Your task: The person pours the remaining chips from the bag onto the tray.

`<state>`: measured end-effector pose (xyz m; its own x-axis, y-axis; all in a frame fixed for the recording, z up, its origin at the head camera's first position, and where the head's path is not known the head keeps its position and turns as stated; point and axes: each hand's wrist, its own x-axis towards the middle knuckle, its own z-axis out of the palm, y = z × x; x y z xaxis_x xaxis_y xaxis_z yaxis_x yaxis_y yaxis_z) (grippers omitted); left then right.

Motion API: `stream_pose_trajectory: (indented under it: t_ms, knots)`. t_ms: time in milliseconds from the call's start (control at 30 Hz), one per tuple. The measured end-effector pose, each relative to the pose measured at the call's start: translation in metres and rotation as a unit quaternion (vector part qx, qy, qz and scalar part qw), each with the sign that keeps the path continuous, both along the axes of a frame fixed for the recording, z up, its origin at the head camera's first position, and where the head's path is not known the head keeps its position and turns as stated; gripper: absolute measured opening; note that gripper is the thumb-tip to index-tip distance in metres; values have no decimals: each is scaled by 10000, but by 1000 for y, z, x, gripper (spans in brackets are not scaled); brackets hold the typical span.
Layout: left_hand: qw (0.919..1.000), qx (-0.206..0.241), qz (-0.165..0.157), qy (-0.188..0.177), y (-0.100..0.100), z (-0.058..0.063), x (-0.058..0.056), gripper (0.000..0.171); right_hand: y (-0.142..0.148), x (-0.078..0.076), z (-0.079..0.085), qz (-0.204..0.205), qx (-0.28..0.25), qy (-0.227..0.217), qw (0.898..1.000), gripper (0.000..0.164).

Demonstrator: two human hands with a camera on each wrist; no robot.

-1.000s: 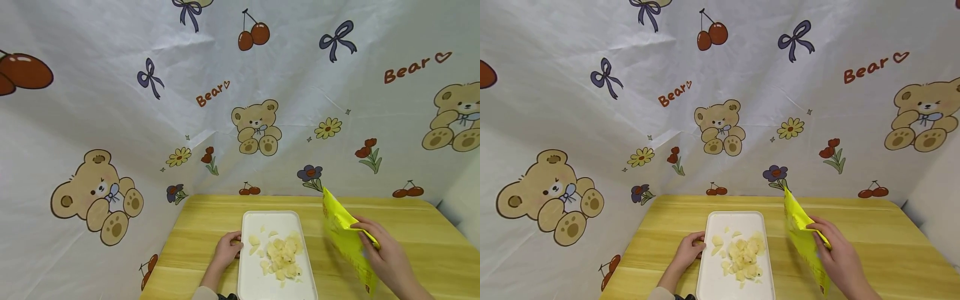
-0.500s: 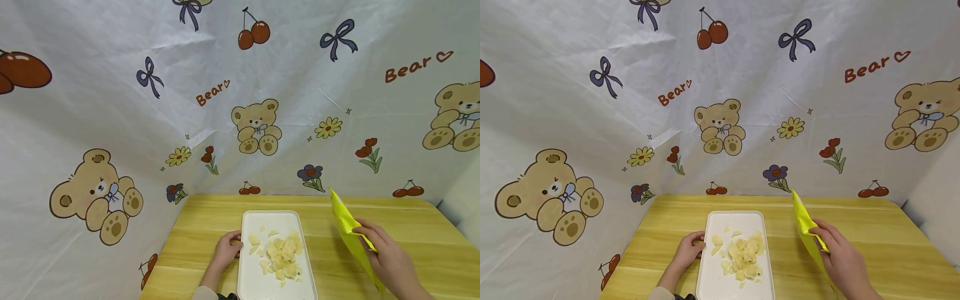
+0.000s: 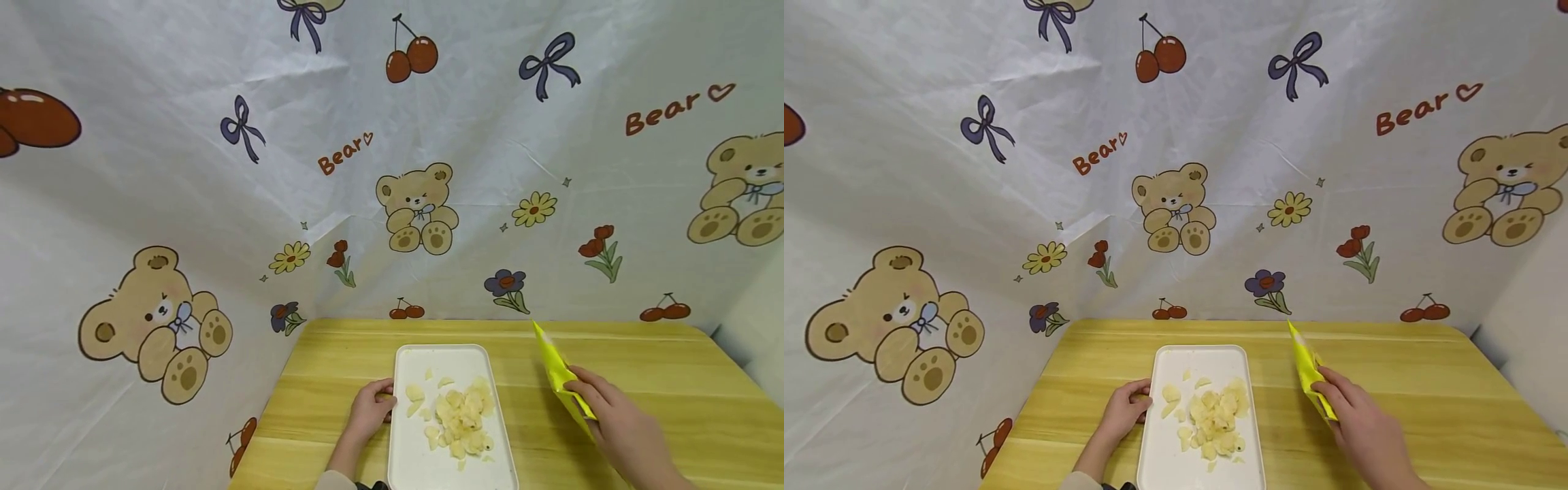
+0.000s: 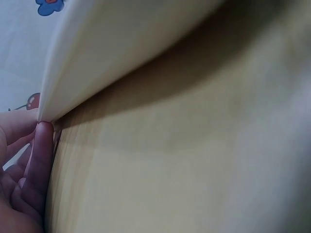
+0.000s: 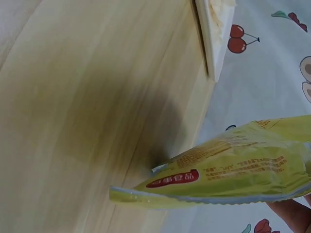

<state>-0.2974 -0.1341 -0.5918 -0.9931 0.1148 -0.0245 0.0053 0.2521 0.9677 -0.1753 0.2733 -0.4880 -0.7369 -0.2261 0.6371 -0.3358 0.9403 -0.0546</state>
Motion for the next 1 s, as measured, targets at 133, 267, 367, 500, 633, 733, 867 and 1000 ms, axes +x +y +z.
stream_pose_trajectory:
  t_ms: [133, 267, 367, 500, 633, 733, 867, 1000]
  knots:
    - [10000, -41, 23, -24, 1, 0, 0, 44, -4, 1, -3, -97, 156, -290, 9994, 61]
    - [10000, -76, 20, -5, 1, 1, 1, 43, -6, -1, -5, -90, 164, -365, 9992, 64]
    - [9999, -102, 8, 7, 1, 1, 1, 43, -9, -2, -7, -90, 247, -506, 9984, 67]
    - [9999, -116, 28, 5, 1, 2, 0, 43, -15, -2, -9, -139, 288, -950, 9950, 70]
    - [9999, -149, 50, 5, 2, 2, 1, 43, -22, -2, -13, -159, 377, -1290, 9908, 74]
    - [9999, -118, 41, -1, 2, 2, 1, 42, -25, -2, -16, -163, 351, -1526, 9875, 75]
    - [9999, -120, 50, -12, 2, 0, 1, 41, -26, -3, -21, -231, 139, -1895, 9815, 74]
    - [9998, -177, 90, -8, 3, -1, 0, 41, -27, -5, -27, -258, 39, -1965, 9802, 73]
